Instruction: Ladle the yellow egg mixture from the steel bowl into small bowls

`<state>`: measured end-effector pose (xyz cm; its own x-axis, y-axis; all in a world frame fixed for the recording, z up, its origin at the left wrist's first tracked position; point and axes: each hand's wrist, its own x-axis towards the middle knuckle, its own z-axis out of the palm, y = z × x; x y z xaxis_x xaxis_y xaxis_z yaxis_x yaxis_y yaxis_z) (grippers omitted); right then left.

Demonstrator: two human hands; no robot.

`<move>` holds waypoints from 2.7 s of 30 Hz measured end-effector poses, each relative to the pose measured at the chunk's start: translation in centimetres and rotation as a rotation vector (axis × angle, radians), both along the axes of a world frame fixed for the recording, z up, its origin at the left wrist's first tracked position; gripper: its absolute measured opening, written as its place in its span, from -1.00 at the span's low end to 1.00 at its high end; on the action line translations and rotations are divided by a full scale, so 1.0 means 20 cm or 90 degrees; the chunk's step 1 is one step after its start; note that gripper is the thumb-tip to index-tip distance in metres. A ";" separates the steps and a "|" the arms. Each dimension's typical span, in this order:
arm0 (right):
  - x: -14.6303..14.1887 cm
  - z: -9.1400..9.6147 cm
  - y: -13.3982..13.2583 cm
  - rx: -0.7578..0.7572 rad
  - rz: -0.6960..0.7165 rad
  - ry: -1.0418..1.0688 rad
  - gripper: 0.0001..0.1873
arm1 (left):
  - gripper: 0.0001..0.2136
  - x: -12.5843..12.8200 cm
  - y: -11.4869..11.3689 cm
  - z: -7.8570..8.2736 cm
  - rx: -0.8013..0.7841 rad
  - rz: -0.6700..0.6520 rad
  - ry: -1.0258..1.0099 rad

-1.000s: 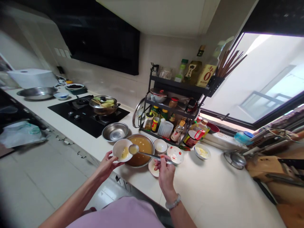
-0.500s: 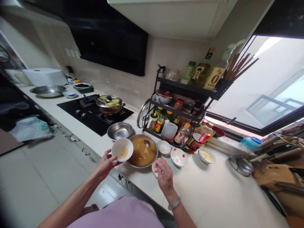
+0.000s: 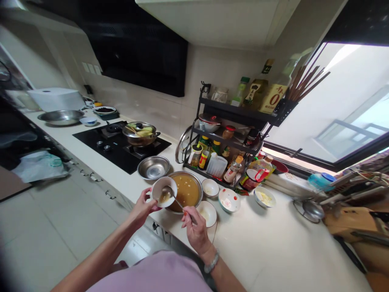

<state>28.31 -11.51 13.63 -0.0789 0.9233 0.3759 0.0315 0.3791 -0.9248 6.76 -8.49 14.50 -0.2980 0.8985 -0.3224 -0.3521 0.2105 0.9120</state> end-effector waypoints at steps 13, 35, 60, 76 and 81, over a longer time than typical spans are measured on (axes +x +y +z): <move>0.06 0.17 0.08 -0.214 -0.207 0.238 -0.64 | -0.43 -0.04 0.00 -0.03 -0.033 0.019 -0.035; 0.11 -0.01 0.07 -0.076 -0.192 0.037 -0.67 | -0.35 -0.05 0.08 -0.04 0.046 -0.041 0.126; 0.12 -0.01 0.11 -0.174 -0.258 0.209 -0.58 | -0.34 0.00 0.12 -0.05 0.256 -0.133 0.335; 0.16 0.06 -0.05 0.224 -0.012 -0.215 -0.73 | -0.47 -0.07 0.09 -0.05 -0.010 0.108 -0.035; 0.00 0.03 -0.11 -0.046 -0.098 0.069 -0.70 | -0.64 0.06 0.05 -0.06 -0.089 0.005 -0.190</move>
